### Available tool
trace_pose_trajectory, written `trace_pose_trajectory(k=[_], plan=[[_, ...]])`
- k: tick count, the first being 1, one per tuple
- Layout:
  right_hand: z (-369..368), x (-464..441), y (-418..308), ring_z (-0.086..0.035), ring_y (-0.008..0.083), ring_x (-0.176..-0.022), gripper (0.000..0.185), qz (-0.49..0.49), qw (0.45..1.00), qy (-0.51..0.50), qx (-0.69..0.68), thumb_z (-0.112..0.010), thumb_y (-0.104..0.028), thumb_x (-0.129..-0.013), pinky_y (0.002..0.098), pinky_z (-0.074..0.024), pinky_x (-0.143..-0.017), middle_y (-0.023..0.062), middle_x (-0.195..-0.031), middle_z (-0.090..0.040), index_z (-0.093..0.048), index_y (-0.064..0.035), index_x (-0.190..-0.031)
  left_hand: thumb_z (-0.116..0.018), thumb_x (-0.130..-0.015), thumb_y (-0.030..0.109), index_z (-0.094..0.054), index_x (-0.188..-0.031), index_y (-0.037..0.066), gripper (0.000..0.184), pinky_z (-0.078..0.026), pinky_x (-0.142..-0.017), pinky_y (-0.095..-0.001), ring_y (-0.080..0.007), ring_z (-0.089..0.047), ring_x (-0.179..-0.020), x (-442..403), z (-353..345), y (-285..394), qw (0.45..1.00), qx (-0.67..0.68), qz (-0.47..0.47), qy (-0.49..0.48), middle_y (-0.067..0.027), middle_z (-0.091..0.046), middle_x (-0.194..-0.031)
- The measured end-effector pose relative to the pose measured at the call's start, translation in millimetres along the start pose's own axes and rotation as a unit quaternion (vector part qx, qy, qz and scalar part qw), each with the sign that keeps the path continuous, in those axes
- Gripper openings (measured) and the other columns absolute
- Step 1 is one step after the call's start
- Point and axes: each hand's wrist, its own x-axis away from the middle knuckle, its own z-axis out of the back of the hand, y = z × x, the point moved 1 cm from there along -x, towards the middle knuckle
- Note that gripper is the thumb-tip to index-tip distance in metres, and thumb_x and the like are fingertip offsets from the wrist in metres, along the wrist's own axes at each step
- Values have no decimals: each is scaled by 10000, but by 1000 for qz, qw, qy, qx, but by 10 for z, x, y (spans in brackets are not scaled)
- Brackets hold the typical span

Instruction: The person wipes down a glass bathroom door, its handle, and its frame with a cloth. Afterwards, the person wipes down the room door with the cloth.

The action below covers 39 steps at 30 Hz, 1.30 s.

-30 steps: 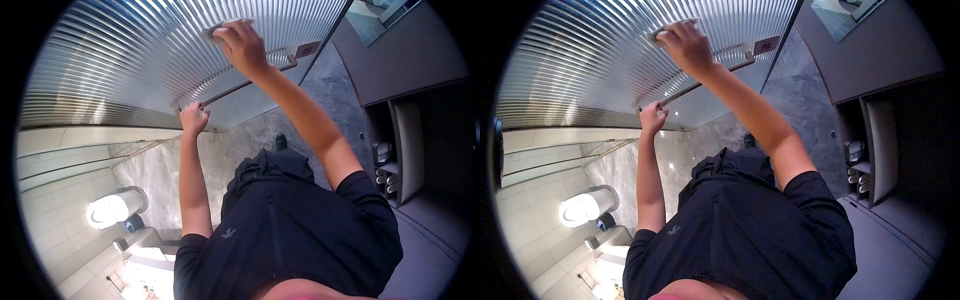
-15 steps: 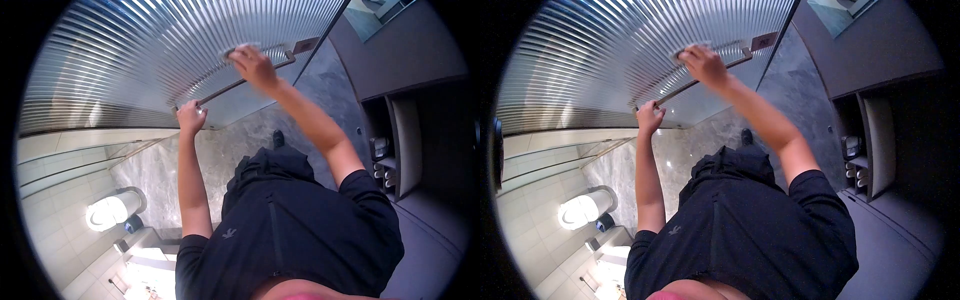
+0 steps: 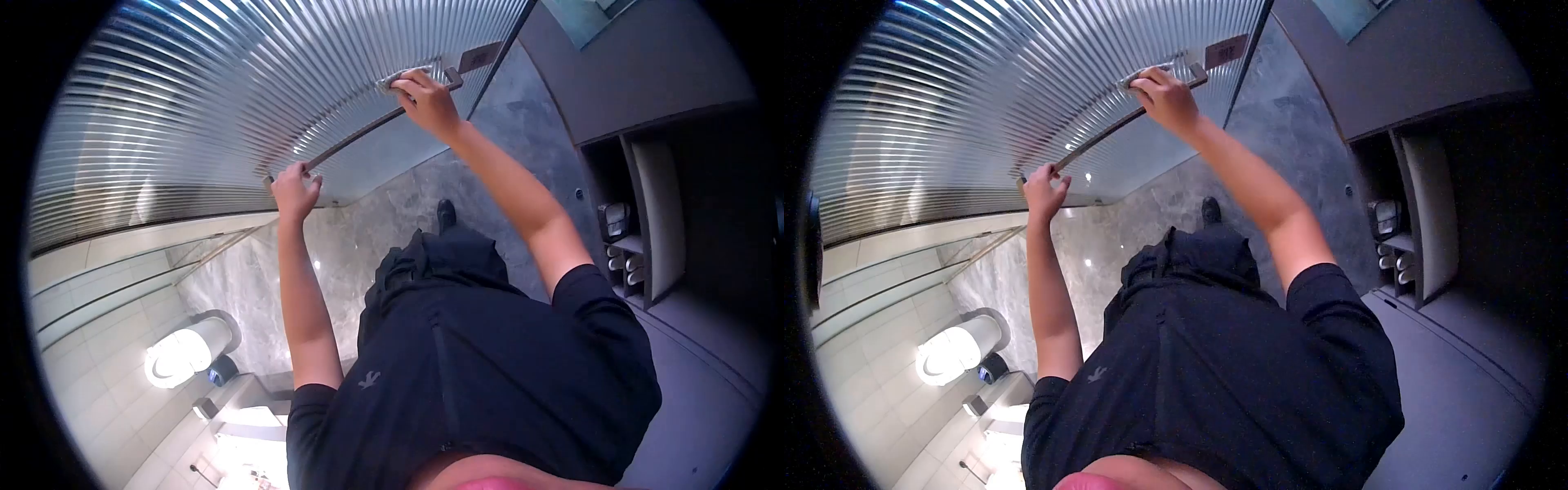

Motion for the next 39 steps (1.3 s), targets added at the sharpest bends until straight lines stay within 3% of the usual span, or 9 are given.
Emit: trace_pose_trajectory(k=[3, 6, 9, 21, 27, 29, 31, 37, 39], plan=[[250, -213, 55, -676, 272, -841, 201, 40, 999, 24, 18, -714, -39, -770, 355, -556, -708, 63, -963, -653, -684, -86, -963, -754, -752, 286, -645, -1052, 131, 355, -426, -835, -430, -262, -606, -969, -31, -3, -14, 1000, -7, -3, 1, -16, -670, -930], [555, -545, 230, -676, 266, -825, 207, 68, 986, 136, 63, -713, -32, -765, 351, -555, -698, 60, -944, -661, -690, -88, -963, -756, -747, 290, -645, -1051, 131, 360, -431, -827, -428, -263, -608, -963, -30, -6, -23, 1000, -5, -10, 5, -15, -670, -930], [831, -713, 194, -674, 266, -822, 205, 39, 979, 193, 49, -713, -28, -760, 344, -551, -696, 62, -937, -662, -695, -97, -952, -758, -756, 294, -641, -1050, 119, 361, -459, -802, -425, -277, -628, -928, -15, 28, 52, 1000, -10, -22, 17, -32, -681, -922], [497, -52, 605, -677, 287, -846, 145, -21, 998, -3, 67, -730, -95, -783, 391, -564, -728, 56, -954, -660, -702, -93, -926, -747, -753, 291, -635, -1053, 136, 356, -439, -825, -425, -273, -613, -945, -23, -53, -47, 1000, -6, -22, 16, -20, -669, -927], [1048, -825, 179, -670, 286, -884, 241, 43, 981, 160, 100, -719, -47, -765, 365, -537, -749, 89, -973, -662, -677, -80, -1000, -751, -752, 276, -639, -1055, 139, 351, -454, -814, -417, -271, -621, -932, -22, -54, -38, 999, -5, -27, 21, -22, -676, -917], [963, -777, 388, -444, 360, -1240, 496, -111, 993, 15, 27, -722, -146, -783, 507, -296, -1023, 136, -1327, -489, -565, -136, -1254, -757, -752, 267, -643, -1058, 137, 352, -471, -802, -414, -274, -629, -921, -27, -47, -31, 999, -10, -30, 23, -29, -682, -909], [850, -797, 156, -667, 290, -900, 234, 26, 979, 187, 70, -716, -39, -757, 360, -536, -739, 94, -968, -664, -675, -75, -986, -762, -747, 261, -646, -1058, 139, 354, -472, -802, -414, -273, -629, -916, -14, -31, -14, 999, -17, -27, 24, -30, -681, -902], [73, 94, 291, -682, 293, -867, 173, -66, 990, -108, 62, -704, -115, -805, 410, -562, -759, 71, -998, -658, -674, -91, -973, -758, -720, 249, -632, -1020, 127, 348, -459, -799, -422, -281, -620, -926, -24, -49, -16, 999, 4, -25, 23, -24, -662, -911], [133, -51, 226, -684, 287, -851, 178, -60, 995, -66, 44, -710, -117, -802, 401, -563, -744, 62, -996, -657, -676, -88, -974, -760, -718, 251, -633, -1012, 130, 343, -465, -783, -420, -278, -620, -928, -33, -87, -98, 999, -10, -35, 29, -26, -662, -906]])
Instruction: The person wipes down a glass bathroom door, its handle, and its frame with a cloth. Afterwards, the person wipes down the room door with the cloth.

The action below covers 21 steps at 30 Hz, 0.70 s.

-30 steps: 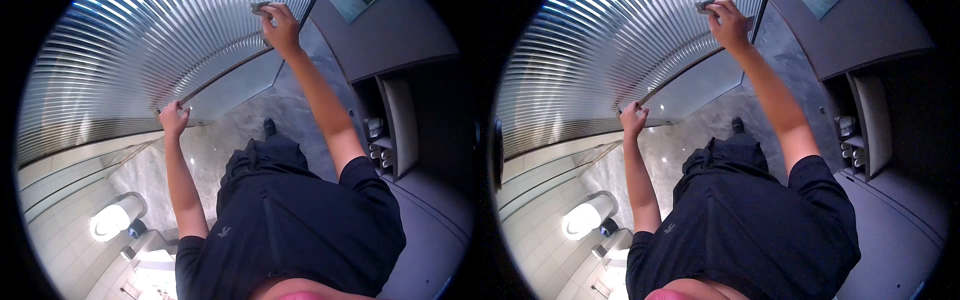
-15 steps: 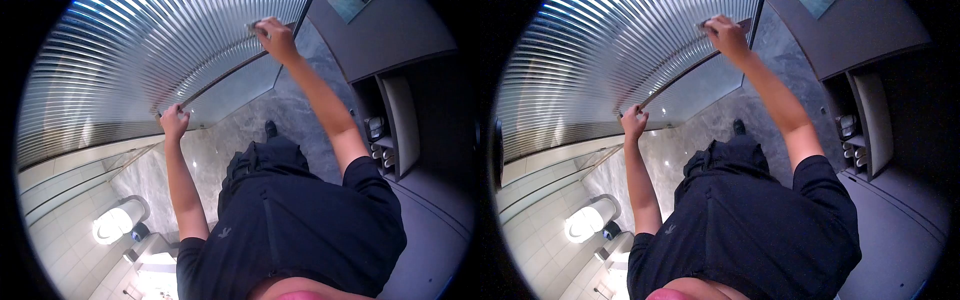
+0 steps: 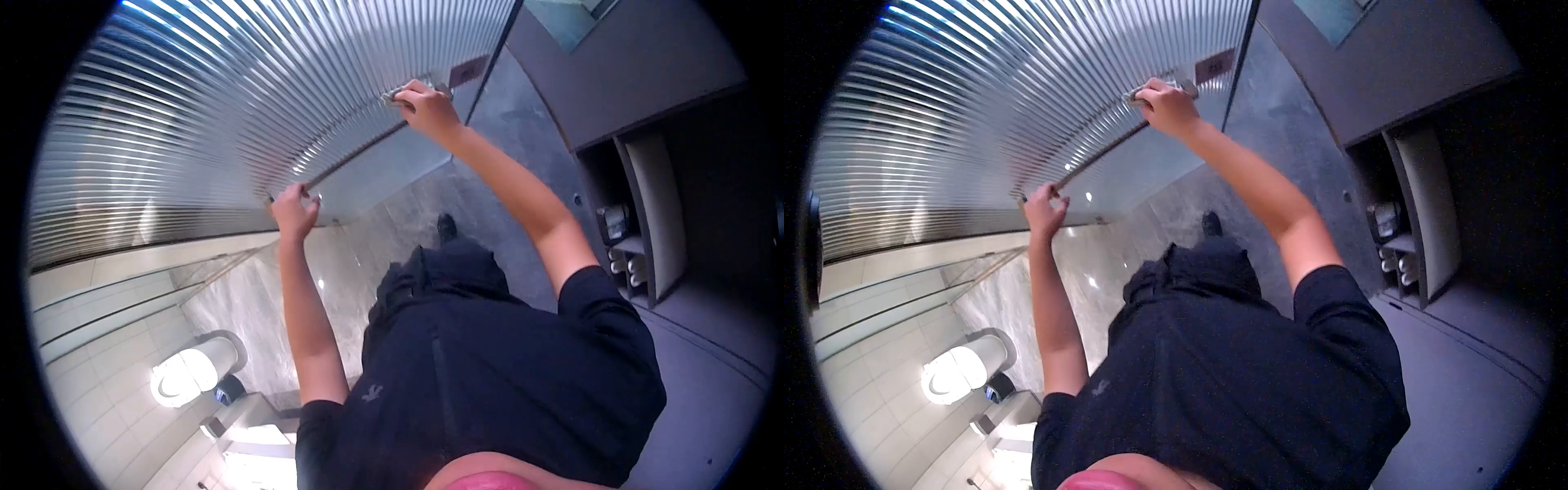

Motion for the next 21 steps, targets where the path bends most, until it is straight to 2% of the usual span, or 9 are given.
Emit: trace_pose_trajectory(k=[5, 8, 9, 11, 13, 16, 18, 20, 21], plan=[[686, -782, -860, -686, 273, -831, 207, 79, 983, 153, -63, -709, -63, -789, 347, -561, -713, 80, -967, -659, -679, -80, -993, -741, -720, 258, -645, -1031, 157, 340, -420, -845, -421, -256, -604, -940, 28, -15, 42, 999, 25, 19, 3, -2, -655, -904], [597, -910, -1107, -687, 273, -826, 234, 114, 968, 216, -53, -707, -58, -781, 353, -565, -701, 83, -964, -659, -668, -84, -1011, -737, -719, 255, -646, -1044, 158, 351, -414, -857, -422, -254, -598, -953, 5, 26, 57, 1000, 17, 18, 0, -4, -655, -918], [457, -833, -1145, -686, 266, -806, 221, 117, 969, 214, -42, -707, -54, -782, 353, -566, -688, 79, -964, -653, -658, -82, -996, -736, -719, 256, -646, -1046, 158, 353, -413, -858, -421, -253, -597, -955, 8, 53, 78, 1000, 18, 17, 3, -5, -654, -920], [72, -535, -1147, -675, 273, -797, 138, 117, 983, 134, -39, -707, -103, -796, 375, -567, -656, 61, -930, -620, -653, -111, -922, -735, -717, 256, -647, -1047, 161, 355, -410, -861, -421, -253, -595, -959, 45, 71, 90, 1000, 21, 17, 5, -7, -653, -923], [-396, -223, -968, -674, 268, -804, 130, 133, 990, 53, -20, -709, -108, -785, 387, -570, -655, 61, -910, -608, -655, -123, -903, -736, -713, 257, -648, -1045, 166, 355, -408, -864, -420, -253, -593, -961, 32, 74, 101, 999, 27, 19, 8, -10, -651, -925], [-702, 55, -814, -669, 275, -816, 118, 80, 995, -62, -21, -705, -109, -782, 404, -568, -669, 63, -896, -597, -650, -126, -885, -742, -703, 260, -647, -1047, 173, 367, -402, -878, -420, -254, -588, -979, 113, 72, 79, 1000, 27, 14, 3, -11, -647, -943], [-821, 161, -699, -661, 298, -829, 119, 79, 994, -77, 16, -694, -88, -784, 428, -557, -688, 68, -905, -600, -643, -117, -887, -749, -693, 263, -643, -1050, 173, 383, -396, -899, -420, -254, -581, -1009, 23, 126, 93, 999, 41, 2, 22, -15, -642, -971], [-548, 202, -851, -656, 313, -846, 133, 43, 994, 2, -97, -682, -61, -788, 443, -543, -708, 87, -933, -609, -631, -109, -901, -758, -679, 268, -640, -1062, 165, 414, -384, -933, -423, -255, -568, -1052, 134, 114, 74, 997, 70, -3, 32, -27, -638, -1014], [-457, 275, -881, -654, 321, -855, 148, 21, 996, 32, -80, -677, -51, -787, 436, -541, -718, 98, -956, -617, -631, -104, -916, -762, -672, 272, -639, -1072, 158, 433, -378, -951, -426, -256, -561, -1073, 136, 101, 56, 996, 80, -4, 33, -34, -636, -1036]])
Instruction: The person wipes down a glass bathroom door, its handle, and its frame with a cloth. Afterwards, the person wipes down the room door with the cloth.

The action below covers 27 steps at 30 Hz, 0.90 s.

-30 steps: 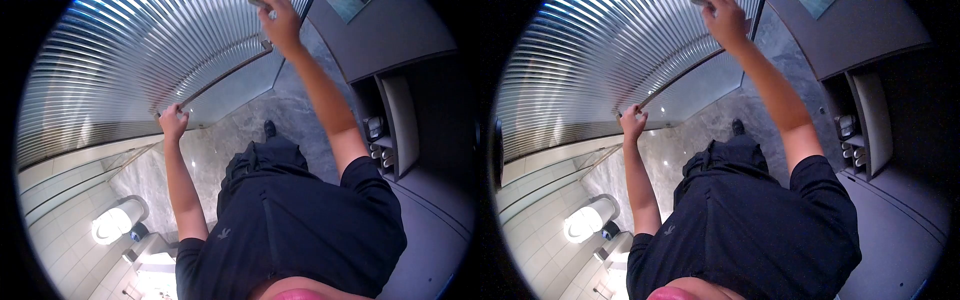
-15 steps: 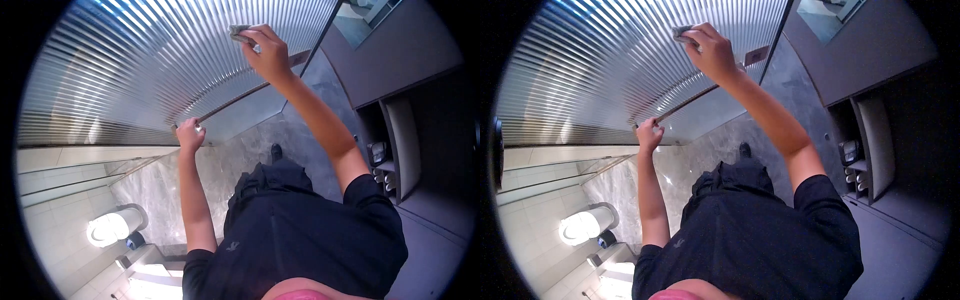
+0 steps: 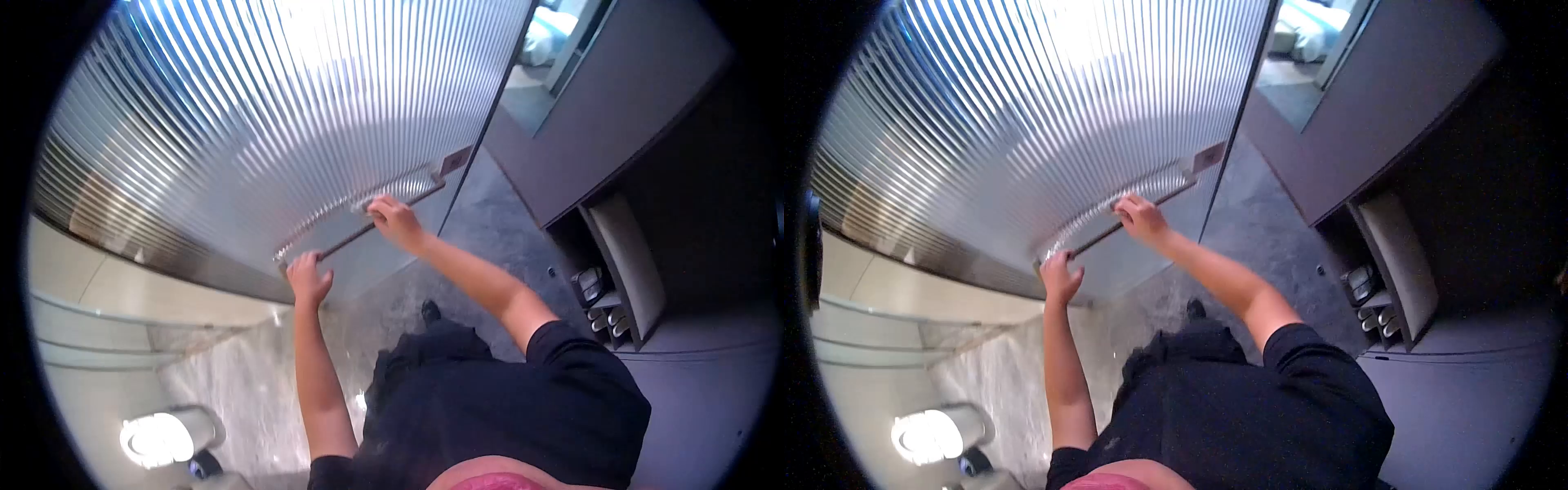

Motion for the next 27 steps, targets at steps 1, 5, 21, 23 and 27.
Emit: trace_pose_trajectory(k=[1, 5, 21, 23, 27], plan=[[60, 46, 18, -652, 329, -865, 163, -18, 999, 33, 15, -673, -41, -785, 429, -540, -728, 109, -980, -626, -630, -100, -932, -764, -670, 274, -639, -1091, 153, 456, -373, -964, -426, -258, -557, -1082, -2, -23, -2, 1000, 4, -3, 3, -41, -636, -1052], [205, 583, 290, -688, 246, -903, 191, -204, 961, 147, -116, -664, -60, -805, 353, -541, -775, 128, -971, -674, -630, -15, -988, -765, -670, 277, -637, -1142, 140, 509, -362, -993, -425, -262, -547, -1111, 150, 34, -46, 999, -4, -24, 26, -47, -638, -1084], [-110, 2760, 139, -617, 236, -811, 371, -653, 502, 263, -502, -504, 133, -665, 407, -534, -718, 67, -904, -593, -553, -76, -968, -764, -680, 249, -551, -1308, 112, 677, -306, -1096, -458, -276, -492, -1238, 305, 292, -236, 992, 77, -101, 6, -91, -603, -1240], [-234, 2471, 131, -617, 241, -854, 374, -622, 522, 193, -551, -490, 137, -664, 421, -536, -764, 71, -930, -593, -556, -60, -975, -765, -684, 242, -536, -1320, 105, 690, -285, -1118, -476, -295, -472, -1264, 417, 311, -237, 992, 56, -109, 27, -112, -570, -1294], [-88, 1244, -697, -613, 259, -928, 432, -540, 554, 144, -617, -438, 133, -672, 402, -529, -832, 94, -974, -590, -558, 0, -1065, -780, -690, 222, -512, -1344, 84, 721, -282, -1119, -480, -353, -465, -1268, 462, 336, -37, 991, 43, -110, 62, -173, -528, -1336]])
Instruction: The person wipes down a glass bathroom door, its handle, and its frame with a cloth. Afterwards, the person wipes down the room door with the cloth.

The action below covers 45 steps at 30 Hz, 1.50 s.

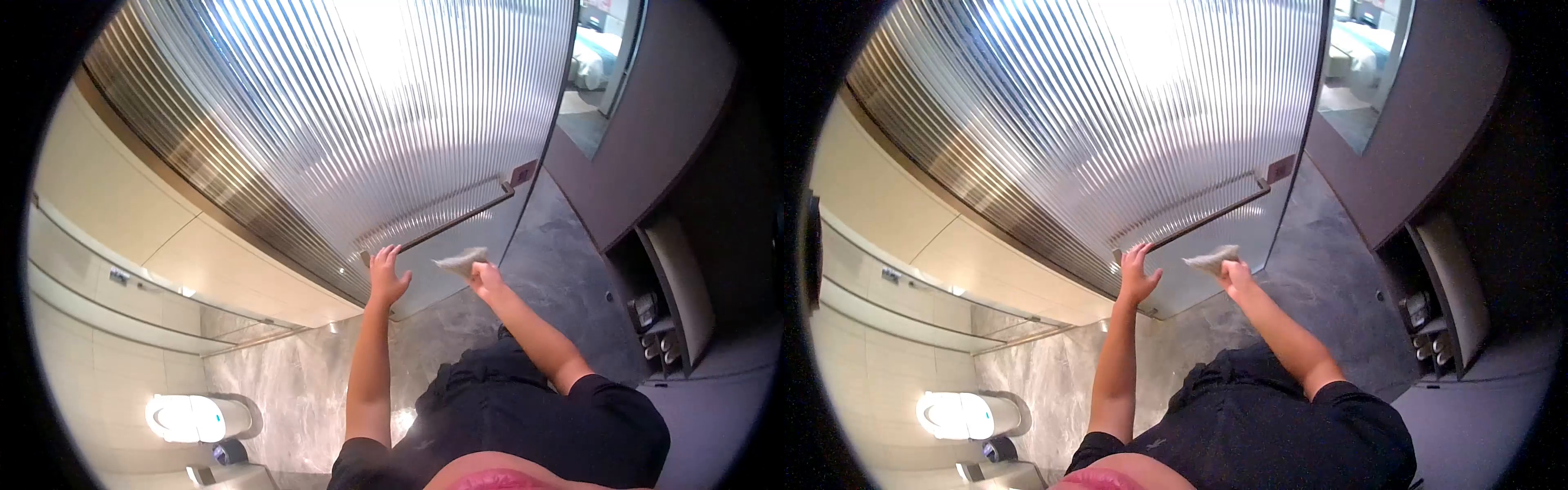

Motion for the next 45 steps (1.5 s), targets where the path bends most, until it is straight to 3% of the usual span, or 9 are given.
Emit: trace_pose_trajectory(k=[4, 7, 14, 18, 22, 29, 36, 41, 45], plan=[[-649, -254, -132, -596, 255, -999, 418, 28, 984, -177, -17, -459, 94, -705, 385, -505, -866, 93, -1056, -607, -551, 1, -1101, -691, -753, 67, -505, -1306, 33, 584, -377, -1073, -440, -363, -478, -1258, -186, 192, 443, 992, 120, -6, 41, -191, -526, -1312], [-787, -432, -224, -617, 222, -941, 382, 50, 982, -178, -39, -477, 86, -750, 378, -527, -832, 80, -1011, -608, -568, -35, -1101, -618, -770, -18, -532, -1248, 15, 486, -437, -1020, -409, -350, -535, -1192, -393, 197, 660, 984, 156, 4, 84, -185, -561, -1242], [-480, -732, 20, -596, 133, -939, 264, -51, 990, 87, 94, -610, -58, -825, 342, -498, -786, -16, -1007, -631, -593, -139, -1075, -571, -753, -71, -598, -1121, 24, 381, -490, -883, -407, -319, -613, -986, -816, -118, 979, 975, 80, 72, 193, -158, -618, -1068], [-437, -751, 74, -584, 101, -943, 171, -111, 983, 50, 136, -655, -162, -885, 328, -494, -783, -42, -1001, -629, -612, -157, -1051, -589, -873, 123, -620, -1163, 41, 303, -500, -875, -424, -332, -627, -1011, -1078, -412, 1042, 977, 131, 167, -15, -155, -639, -1076], [-348, -744, -48, -585, 110, -977, 187, -164, 968, -57, 179, -652, -241, -932, 321, -494, -793, -33, -1030, -637, -619, -142, -1087, -614, -920, 295, -638, -1186, 80, 343, -485, -927, -419, -352, -602, -1085, -1182, -582, 1002, 979, -60, 125, -152, -173, -634, -1130], [-7, -1003, -315, -581, 143, -1059, 357, -212, 928, -184, 244, -641, -167, -916, 349, -482, -829, 0, -1195, -598, -556, -123, -1259, -691, -825, 198, -610, -1135, 84, 341, -520, -833, -441, -366, -644, -960, -1241, -683, 836, 979, -30, 109, -170, -152, -670, -1016], [-17, -1281, -484, -536, 157, -1180, 577, -104, 928, -194, 301, -663, -155, -907, 349, -444, -882, 39, -1436, -416, -372, -147, -1406, -603, -842, 136, -553, -918, 78, 107, -526, -726, -464, -345, -670, -866, -1296, -978, 626, 965, -165, 69, -190, -142, -665, -867], [-81, -1428, -543, -534, 68, -936, 449, -108, 860, -319, 383, -704, -391, -880, 257, -410, -697, -47, -1063, -625, -583, -127, -1223, -700, -734, 272, -586, -878, 78, 267, -538, -715, -480, -364, -682, -829, -1322, -995, 706, 964, -159, 106, -186, -151, -694, -849], [-237, -1343, -515, -556, 43, -883, 444, -62, 869, -280, 403, -685, -472, -882, 231, -388, -652, -61, -1009, -653, -650, -119, -1149, -678, -761, 250, -612, -902, 83, 229, -540, -737, -472, -349, -681, -860, -1346, -999, 677, 947, -186, 123, -231, -147, -692, -877]])
